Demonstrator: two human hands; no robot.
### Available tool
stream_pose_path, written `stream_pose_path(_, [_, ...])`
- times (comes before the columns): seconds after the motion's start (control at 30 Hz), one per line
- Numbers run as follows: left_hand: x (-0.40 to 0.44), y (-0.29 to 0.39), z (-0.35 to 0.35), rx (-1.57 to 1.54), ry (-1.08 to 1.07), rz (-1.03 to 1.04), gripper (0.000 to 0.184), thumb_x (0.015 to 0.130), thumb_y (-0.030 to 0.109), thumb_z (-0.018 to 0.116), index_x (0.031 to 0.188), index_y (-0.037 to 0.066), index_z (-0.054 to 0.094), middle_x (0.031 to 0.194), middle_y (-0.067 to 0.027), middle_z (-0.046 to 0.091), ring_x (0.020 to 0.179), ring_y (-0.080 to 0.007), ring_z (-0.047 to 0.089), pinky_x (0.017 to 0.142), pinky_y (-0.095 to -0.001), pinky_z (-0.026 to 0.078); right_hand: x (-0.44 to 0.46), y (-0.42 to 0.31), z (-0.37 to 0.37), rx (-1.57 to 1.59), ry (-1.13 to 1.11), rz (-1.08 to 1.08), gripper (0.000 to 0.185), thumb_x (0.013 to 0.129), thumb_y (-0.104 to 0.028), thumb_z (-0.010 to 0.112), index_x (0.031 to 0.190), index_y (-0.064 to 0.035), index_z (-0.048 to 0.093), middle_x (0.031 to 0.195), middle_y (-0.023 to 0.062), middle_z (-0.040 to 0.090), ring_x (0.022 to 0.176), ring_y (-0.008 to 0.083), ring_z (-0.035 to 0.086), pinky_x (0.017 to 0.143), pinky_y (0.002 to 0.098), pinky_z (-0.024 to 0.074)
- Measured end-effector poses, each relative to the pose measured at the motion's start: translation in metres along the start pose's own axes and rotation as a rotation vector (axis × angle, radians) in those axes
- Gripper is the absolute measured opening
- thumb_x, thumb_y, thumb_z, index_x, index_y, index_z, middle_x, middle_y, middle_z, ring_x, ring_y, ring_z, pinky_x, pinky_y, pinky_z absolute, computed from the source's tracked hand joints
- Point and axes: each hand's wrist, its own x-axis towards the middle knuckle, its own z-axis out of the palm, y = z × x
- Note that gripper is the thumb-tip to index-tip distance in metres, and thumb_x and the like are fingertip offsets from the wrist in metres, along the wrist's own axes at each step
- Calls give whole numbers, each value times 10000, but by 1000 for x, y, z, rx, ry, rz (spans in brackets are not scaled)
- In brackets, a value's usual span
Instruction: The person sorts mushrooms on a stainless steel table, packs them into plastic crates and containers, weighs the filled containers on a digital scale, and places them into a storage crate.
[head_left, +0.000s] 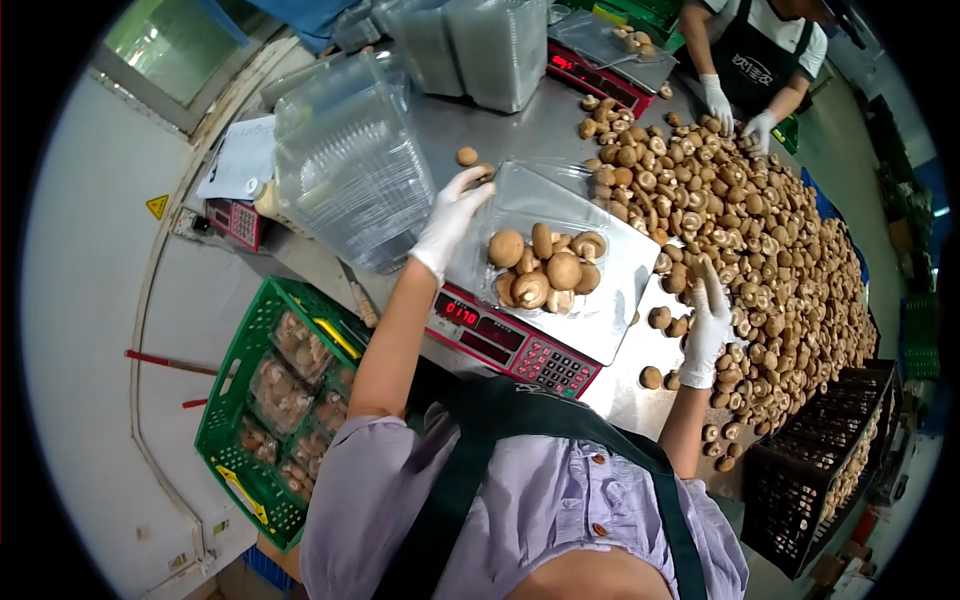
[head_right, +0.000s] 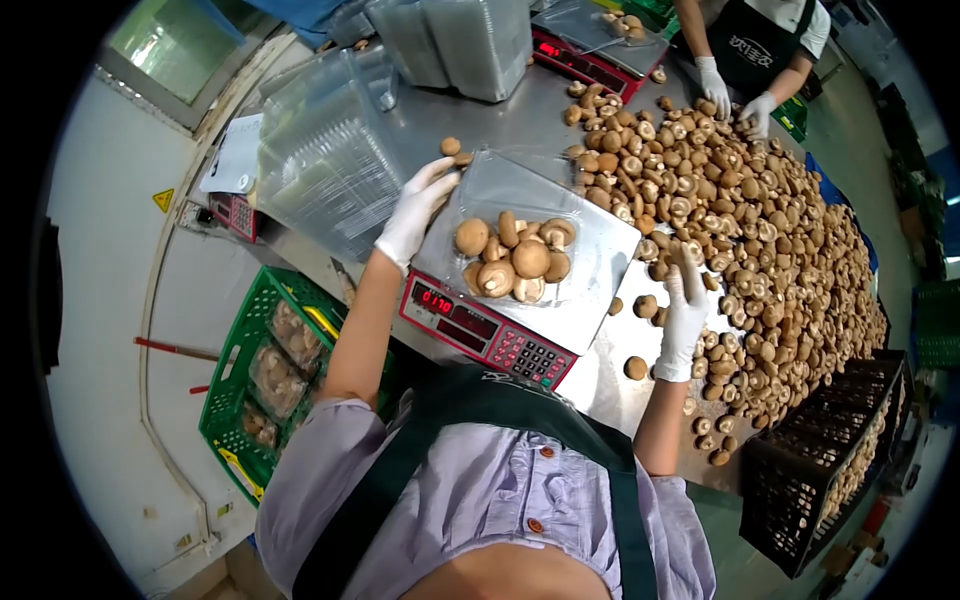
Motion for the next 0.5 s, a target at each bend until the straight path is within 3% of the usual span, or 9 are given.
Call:
stream_pose_path(0.1, [16,-2,9,72,-18,-10,559,822,275,638,1290,16,475,1238,-157,541,1163,-234,499,982,-304,364,4,12,-5,33,-16,24,402,923,-135,541,1295,7,484,1238,126,563,1094,185,556,848,277,472])
stream_pose_path(0.23, [31,2,19,62,-43,-39,564,834,287,624,1305,25,457,1313,-170,478,1236,-268,436,1012,-329,339,-2,4,1,89,-81,41,387,921,-129,546,1280,10,499,1167,117,606,1014,176,595,848,279,484])
stream_pose_path(0.33, [34,9,23,-107,-77,-130,501,902,293,537,1328,53,426,1319,-118,469,1130,-236,499,911,-336,410,-12,-8,13,92,-117,42,378,932,-166,546,1253,32,513,1140,116,621,1010,177,607,836,276,487])
stream_pose_path(0.43, [20,17,17,-376,-81,79,475,933,322,483,1309,36,437,1270,-133,508,1007,-219,568,831,-320,444,-19,-14,19,93,-153,33,381,934,-184,548,1250,26,515,1140,119,624,987,170,616,807,251,480])
stream_pose_path(0.5, [-1,23,6,-288,-166,155,468,939,362,466,1262,25,494,1198,-111,565,992,-179,571,826,-290,442,-23,-14,22,163,-212,39,381,937,-183,543,1254,26,509,1137,118,626,979,162,614,803,248,479])
